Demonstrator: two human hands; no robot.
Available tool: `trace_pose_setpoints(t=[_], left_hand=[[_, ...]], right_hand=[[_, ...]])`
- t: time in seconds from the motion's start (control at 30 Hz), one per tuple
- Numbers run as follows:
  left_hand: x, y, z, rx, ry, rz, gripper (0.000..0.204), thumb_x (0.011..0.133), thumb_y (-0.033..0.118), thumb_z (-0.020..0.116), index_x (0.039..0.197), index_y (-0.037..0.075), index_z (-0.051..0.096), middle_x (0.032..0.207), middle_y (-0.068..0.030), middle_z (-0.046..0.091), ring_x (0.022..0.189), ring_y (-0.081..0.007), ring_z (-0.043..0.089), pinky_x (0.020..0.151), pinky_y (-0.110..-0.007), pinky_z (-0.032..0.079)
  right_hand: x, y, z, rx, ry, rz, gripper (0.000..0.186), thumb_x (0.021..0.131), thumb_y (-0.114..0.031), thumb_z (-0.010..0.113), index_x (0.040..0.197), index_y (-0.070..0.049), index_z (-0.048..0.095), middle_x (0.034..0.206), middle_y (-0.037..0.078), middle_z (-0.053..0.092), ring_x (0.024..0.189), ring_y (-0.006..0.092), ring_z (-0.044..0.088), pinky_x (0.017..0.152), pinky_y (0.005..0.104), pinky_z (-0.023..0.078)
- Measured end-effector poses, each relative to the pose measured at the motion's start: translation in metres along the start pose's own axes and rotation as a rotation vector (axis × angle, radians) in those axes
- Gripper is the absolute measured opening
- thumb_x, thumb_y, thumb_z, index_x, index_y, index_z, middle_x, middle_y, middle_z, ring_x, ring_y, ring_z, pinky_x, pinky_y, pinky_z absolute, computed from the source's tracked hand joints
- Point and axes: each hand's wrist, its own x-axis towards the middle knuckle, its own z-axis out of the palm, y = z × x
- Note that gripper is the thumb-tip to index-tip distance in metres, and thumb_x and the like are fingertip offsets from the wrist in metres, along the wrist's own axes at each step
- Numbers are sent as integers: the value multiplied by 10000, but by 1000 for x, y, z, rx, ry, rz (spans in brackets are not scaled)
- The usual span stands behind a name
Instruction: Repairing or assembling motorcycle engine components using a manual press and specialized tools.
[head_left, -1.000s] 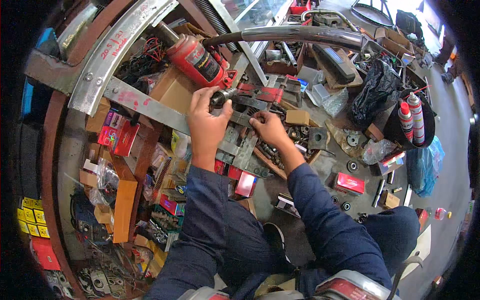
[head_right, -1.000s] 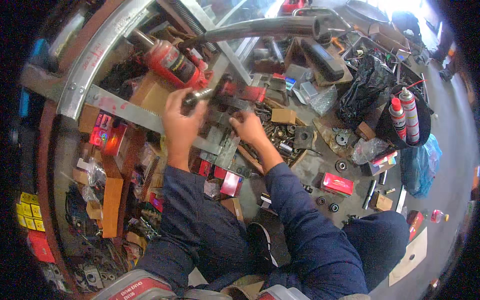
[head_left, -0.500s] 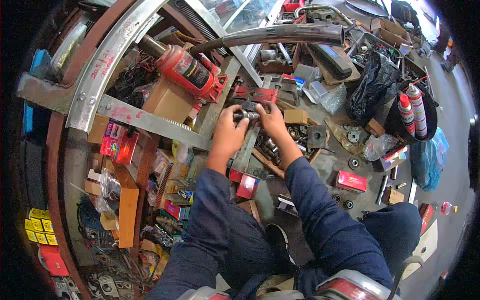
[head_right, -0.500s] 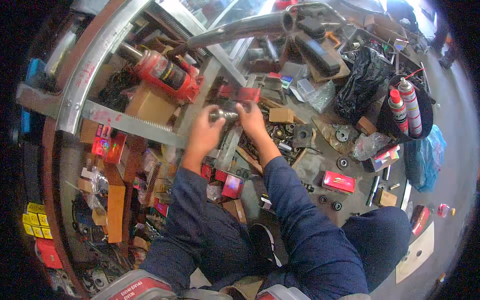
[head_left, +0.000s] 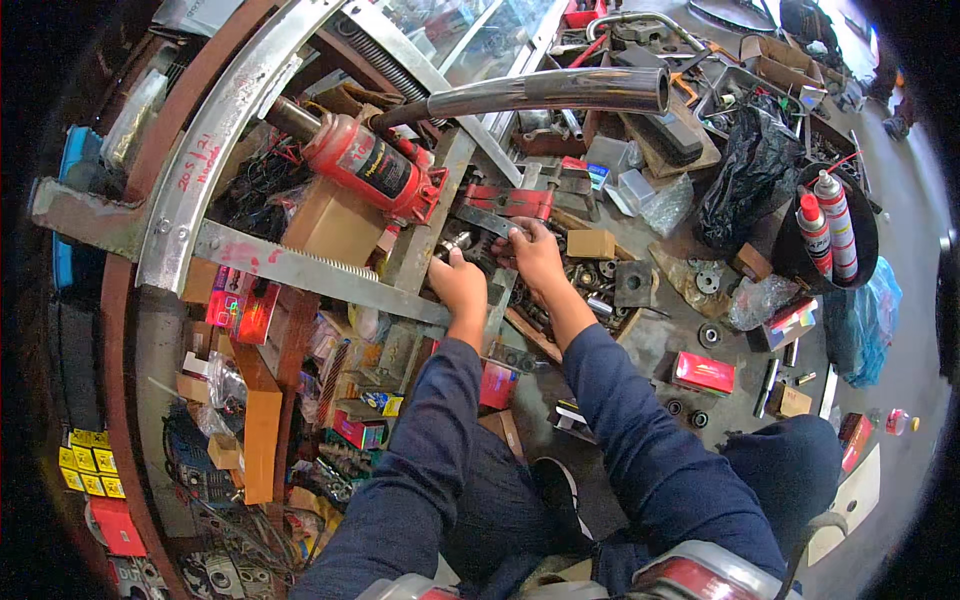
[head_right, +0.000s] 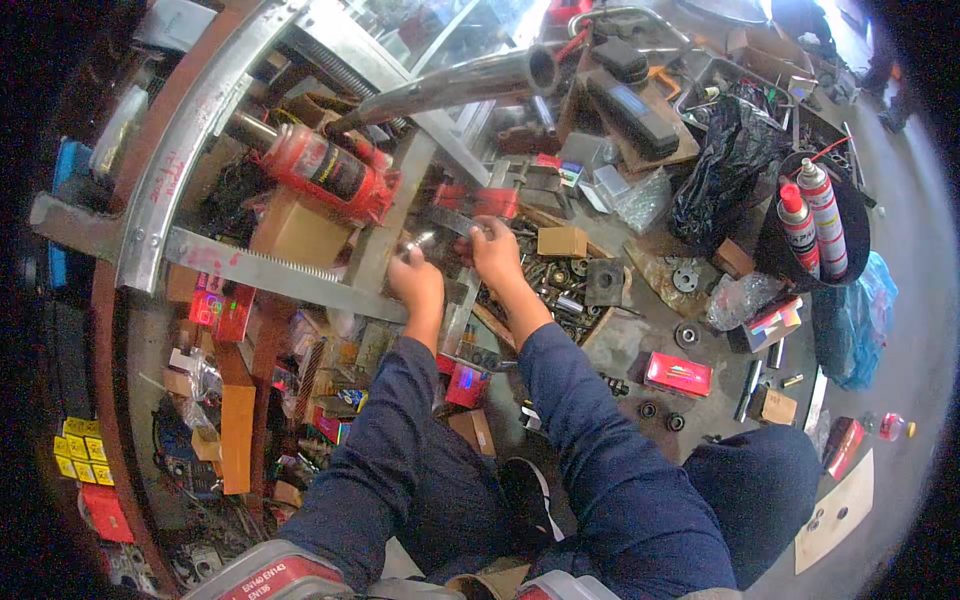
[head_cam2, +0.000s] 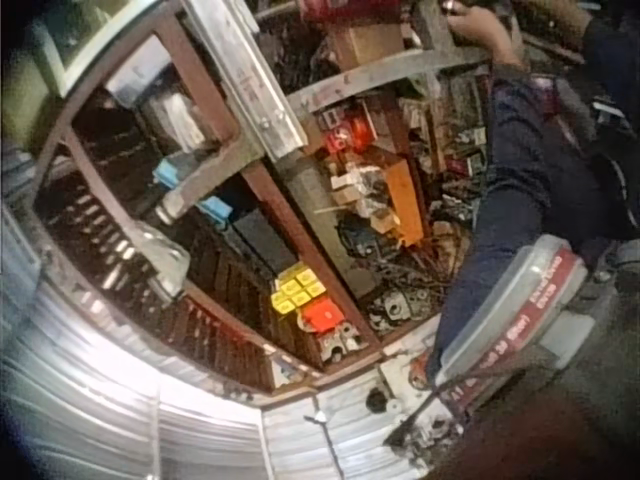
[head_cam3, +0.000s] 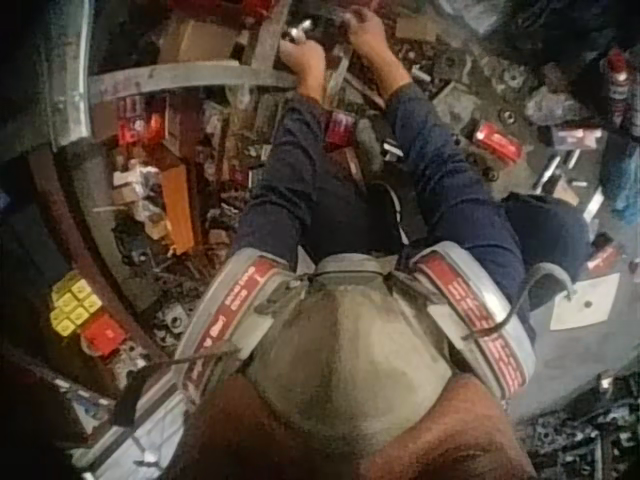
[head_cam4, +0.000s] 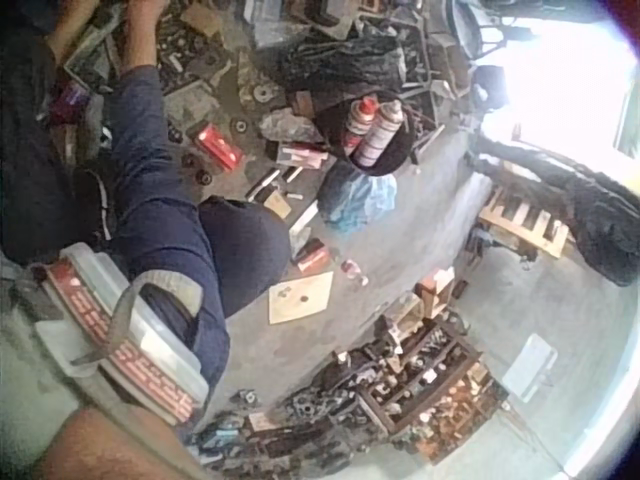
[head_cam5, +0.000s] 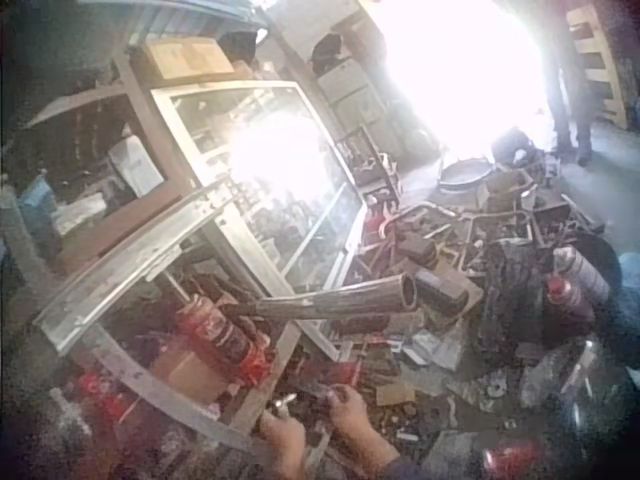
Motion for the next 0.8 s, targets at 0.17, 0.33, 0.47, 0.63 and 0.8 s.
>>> trace_pose_setpoints(t=[0.17, 0.33, 0.47, 0.63, 0.8], left_hand=[[15, 0, -5, 42, -125, 178, 412, 889, 103, 569, 1245, -77, 468, 1227, -284, 538, 1128, -430, 514, 945, -444, 393], [18, 3, -5, 35, -283, 407, 400, 837, -16, 558, 1234, -2, 505, 1197, -223, 577, 1102, -391, 550, 923, -407, 431], [27, 6, -2, 113, -286, 481, 390, 799, -55, 568, 1184, 3, 536, 1161, -211, 588, 1087, -382, 556, 906, -402, 445], [38, 4, -2, 108, -328, 508, 399, 766, -103, 559, 1146, 22, 557, 1135, -180, 584, 1062, -375, 559, 879, -398, 455], [50, 2, -1, 125, -473, 635, 382, 737, -162, 514, 1075, -10, 605, 1051, -164, 546, 1013, -343, 551, 882, -369, 440]], right_hand=[[22, 12, -8, -353, -32, -297, 302, 962, -93, 476, 1245, 15, 484, 918, 128, 641, 788, 211, 675, 671, 326, 565], [16, 10, -10, -179, -68, -137, 290, 957, -78, 480, 1227, 25, 497, 907, 135, 641, 808, 220, 681, 676, 330, 574], [10, 4, -9, -191, -88, -175, 295, 955, -74, 483, 1233, 23, 510, 913, 138, 645, 791, 218, 683, 675, 331, 574], [16, -9, -13, -447, -14, -293, 312, 888, -202, 562, 1113, 4, 628, 1041, 218, 658, 975, 345, 644, 849, 383, 490], [-12, -20, -15, -534, 81, -200, 421, 933, -337, 491, 1116, 32, 577, 1045, 283, 622, 1016, 425, 594, 875, 460, 462]])
